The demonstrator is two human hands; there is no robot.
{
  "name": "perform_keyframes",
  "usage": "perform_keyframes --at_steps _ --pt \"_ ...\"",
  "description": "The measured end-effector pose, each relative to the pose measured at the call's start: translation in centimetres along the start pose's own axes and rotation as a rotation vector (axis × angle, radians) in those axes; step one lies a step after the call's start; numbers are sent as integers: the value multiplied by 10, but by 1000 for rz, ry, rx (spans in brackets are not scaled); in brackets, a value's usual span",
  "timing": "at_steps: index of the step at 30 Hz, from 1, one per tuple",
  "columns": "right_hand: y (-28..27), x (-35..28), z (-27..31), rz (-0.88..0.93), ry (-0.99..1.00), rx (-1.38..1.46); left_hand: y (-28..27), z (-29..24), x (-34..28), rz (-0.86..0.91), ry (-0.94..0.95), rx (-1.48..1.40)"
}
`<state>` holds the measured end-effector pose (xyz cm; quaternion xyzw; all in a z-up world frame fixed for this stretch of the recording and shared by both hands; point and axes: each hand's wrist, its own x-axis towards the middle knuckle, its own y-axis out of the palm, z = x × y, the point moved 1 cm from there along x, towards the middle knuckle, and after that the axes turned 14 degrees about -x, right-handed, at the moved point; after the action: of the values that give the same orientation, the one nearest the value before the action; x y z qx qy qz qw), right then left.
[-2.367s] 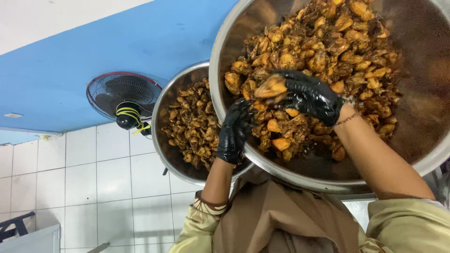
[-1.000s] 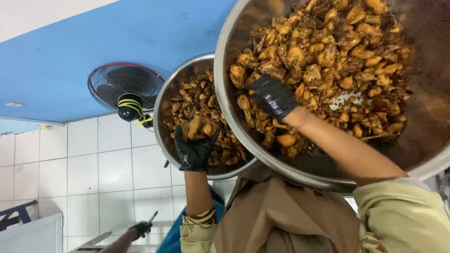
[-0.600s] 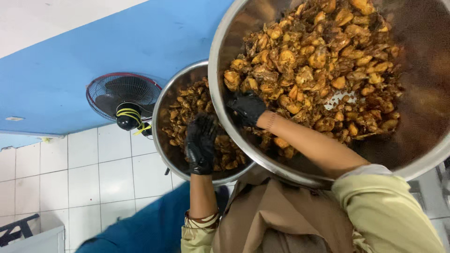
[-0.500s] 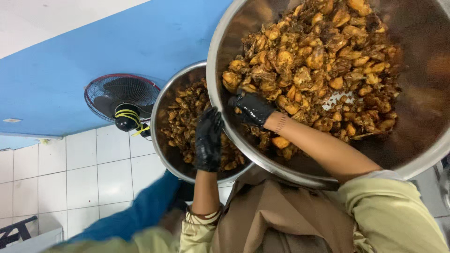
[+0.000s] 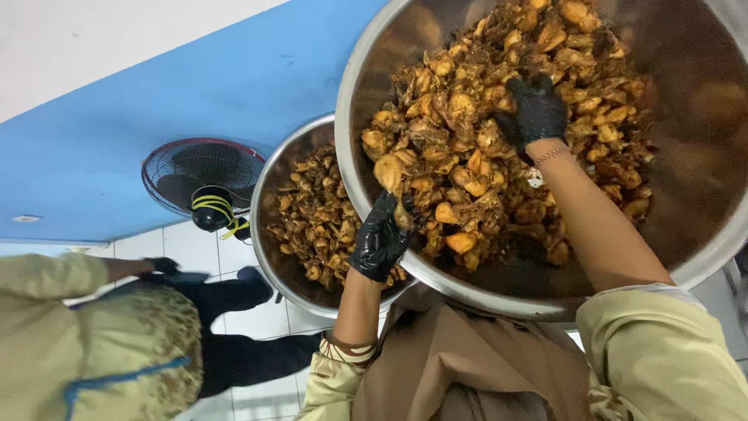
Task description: The person uses gloved hands to transfer seasoned chicken pieces from a large metal bowl into a second metal bowl. The person repeatedly scoops and moves the chicken until the first bowl is nearly empty.
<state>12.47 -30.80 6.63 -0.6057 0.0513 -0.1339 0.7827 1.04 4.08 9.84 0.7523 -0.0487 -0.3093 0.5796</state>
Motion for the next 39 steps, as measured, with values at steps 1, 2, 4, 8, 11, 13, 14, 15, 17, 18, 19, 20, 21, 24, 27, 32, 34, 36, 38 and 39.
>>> perform_keyframes --at_steps 1,2,4,8,11,13,14,15,17,18,19,20,21,24,27,32,34,36,38,39 --pt "9 3 -12 -10 -13 63 -3 -1 1 41 5 -1" --pt "19 5 -21 -16 -29 126 -8 -2 2 -38 4 54" --pt "36 11 -35 -4 35 293 -22 -6 3 -60 -6 64" --pt "61 22 -61 -40 -12 186 -52 -8 15 -16 -7 24" --pt "75 27 -62 -61 -110 82 -62 -6 20 -88 6 34" --pt "66 30 -52 -226 -196 3 -52 -8 17 -79 0 52" --pt "58 27 -43 -303 -238 -34 -43 -8 11 -71 -5 63" --pt "46 21 -34 -226 -150 68 -32 -8 2 -63 -10 75" --pt "11 2 -12 -73 27 264 -5 -9 -12 -34 -22 105" --pt "-5 -11 7 -22 -38 358 6 -8 -19 -19 -33 122" --pt "-21 -23 28 30 -102 452 15 -7 -24 -4 -45 139" --pt "-34 -38 49 80 -165 546 21 -5 -25 15 -56 112" --pt "-45 -60 71 180 -372 821 24 0 -25 28 -79 83" --pt "-67 -112 121 -8 -858 549 21 5 -16 141 -177 -162" --pt "-73 -111 131 -81 -935 503 6 -13 -19 126 -145 -323" --pt "-53 -54 67 163 -268 75 -13 -67 -50 -89 213 -151" --pt "-37 -44 46 430 -171 -382 -19 -84 -57 -113 284 -196" --pt "-23 -44 35 264 -218 -152 -29 -98 -58 -209 314 -102" --pt "-11 -46 28 241 -161 30 -42 -101 -52 -299 350 -50" --pt "-8 -50 24 300 -82 96 -48 -99 -49 -340 371 -46"
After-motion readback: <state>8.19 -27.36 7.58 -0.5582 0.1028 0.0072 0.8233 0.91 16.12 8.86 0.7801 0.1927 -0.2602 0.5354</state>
